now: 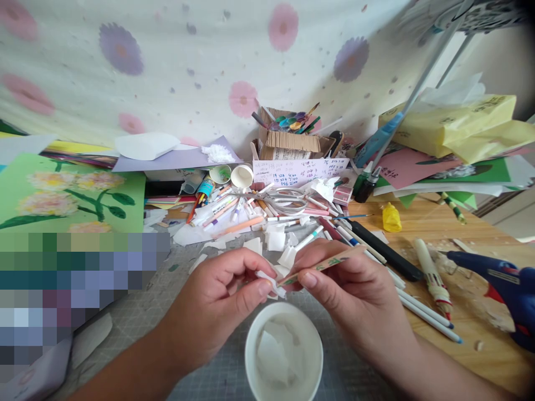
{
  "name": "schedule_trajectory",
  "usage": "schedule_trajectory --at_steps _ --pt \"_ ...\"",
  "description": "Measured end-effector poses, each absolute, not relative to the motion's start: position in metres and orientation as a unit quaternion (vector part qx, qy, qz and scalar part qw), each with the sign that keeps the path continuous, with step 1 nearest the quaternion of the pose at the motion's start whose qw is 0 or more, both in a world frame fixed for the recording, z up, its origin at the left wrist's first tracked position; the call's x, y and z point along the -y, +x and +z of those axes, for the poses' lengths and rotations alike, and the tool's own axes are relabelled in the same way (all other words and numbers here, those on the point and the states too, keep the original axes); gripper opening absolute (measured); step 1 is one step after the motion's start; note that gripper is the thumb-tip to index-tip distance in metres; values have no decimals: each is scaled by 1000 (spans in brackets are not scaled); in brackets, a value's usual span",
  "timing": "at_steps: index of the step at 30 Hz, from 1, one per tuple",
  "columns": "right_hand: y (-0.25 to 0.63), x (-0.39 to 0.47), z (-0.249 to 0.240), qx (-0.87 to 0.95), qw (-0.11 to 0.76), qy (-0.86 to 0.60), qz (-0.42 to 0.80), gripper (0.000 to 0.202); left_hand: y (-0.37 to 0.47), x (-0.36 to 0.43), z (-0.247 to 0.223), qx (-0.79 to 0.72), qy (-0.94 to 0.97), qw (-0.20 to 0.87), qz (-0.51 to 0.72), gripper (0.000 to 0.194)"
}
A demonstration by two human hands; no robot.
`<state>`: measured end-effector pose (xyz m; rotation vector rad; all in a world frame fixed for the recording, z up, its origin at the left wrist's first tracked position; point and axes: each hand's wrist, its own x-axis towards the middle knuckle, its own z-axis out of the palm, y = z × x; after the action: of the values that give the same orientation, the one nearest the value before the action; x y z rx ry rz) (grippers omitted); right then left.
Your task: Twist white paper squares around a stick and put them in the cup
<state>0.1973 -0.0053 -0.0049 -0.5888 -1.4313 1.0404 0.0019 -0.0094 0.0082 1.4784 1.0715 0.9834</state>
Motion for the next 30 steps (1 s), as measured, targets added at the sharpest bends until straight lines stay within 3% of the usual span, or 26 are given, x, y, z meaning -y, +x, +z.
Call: schedule_trajectory --at_steps 30 --pt "193 5 -10 519 613 -211 558 2 1 10 -3 -369 602 558 435 19"
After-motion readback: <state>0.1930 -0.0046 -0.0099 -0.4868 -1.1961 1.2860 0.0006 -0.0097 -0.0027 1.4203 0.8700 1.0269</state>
